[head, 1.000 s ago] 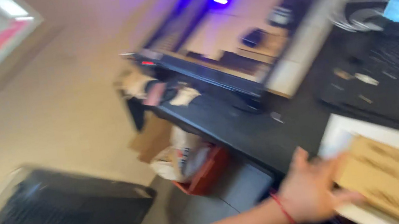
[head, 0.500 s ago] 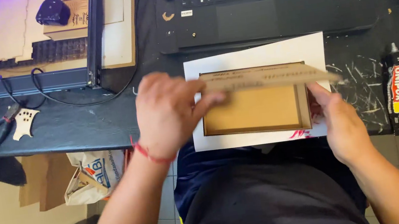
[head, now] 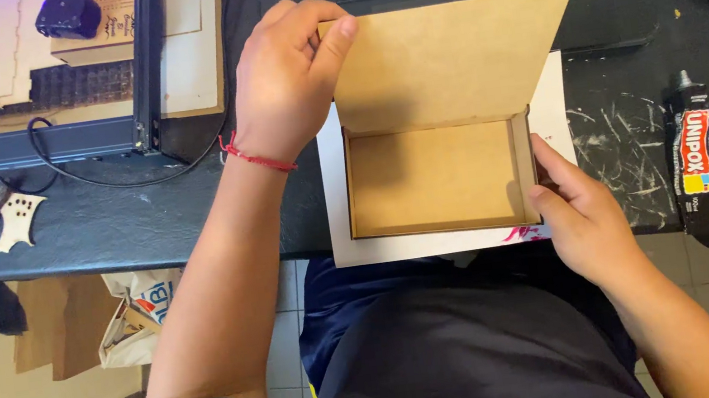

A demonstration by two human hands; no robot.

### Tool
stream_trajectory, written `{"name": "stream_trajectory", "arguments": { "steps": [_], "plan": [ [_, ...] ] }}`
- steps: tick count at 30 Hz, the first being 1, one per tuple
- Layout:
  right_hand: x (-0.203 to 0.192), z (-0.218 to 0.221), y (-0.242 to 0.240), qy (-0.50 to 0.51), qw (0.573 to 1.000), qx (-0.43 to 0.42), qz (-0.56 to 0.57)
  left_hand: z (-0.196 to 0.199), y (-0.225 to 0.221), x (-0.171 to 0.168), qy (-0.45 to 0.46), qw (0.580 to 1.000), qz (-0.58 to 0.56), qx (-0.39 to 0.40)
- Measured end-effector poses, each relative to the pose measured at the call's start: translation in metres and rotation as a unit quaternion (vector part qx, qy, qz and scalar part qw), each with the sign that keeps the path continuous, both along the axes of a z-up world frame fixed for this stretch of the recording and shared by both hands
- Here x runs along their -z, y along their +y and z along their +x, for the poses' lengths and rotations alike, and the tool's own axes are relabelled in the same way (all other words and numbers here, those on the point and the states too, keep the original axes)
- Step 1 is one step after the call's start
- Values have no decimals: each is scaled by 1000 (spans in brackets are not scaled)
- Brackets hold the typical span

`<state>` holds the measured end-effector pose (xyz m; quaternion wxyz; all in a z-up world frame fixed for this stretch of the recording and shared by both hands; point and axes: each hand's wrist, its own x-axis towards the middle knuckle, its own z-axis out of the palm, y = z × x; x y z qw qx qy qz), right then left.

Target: Assembling a laser-cut wooden box by applying glue to the joints and fitting the panels together.

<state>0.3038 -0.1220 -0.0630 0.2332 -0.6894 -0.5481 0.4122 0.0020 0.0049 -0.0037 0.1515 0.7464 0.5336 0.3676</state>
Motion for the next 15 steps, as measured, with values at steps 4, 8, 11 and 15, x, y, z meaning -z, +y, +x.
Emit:
{"name": "stream_trajectory", "arguments": {
  "steps": [4,8,11,15],
  "plan": [
    [4,2,0,-14,1000,2,4,-5,-14,-3,-52,994,65,78],
    [11,7,0,-10,998,-29,48,-12,-50,-8,-59,982,110,144],
    [12,9,-1,18,999,-24,32,-18,-85,0,-93,984,38,149],
    [9,7,3,79,996,-20,48,-24,-120,39,-104,980,29,166]
  ]
}}
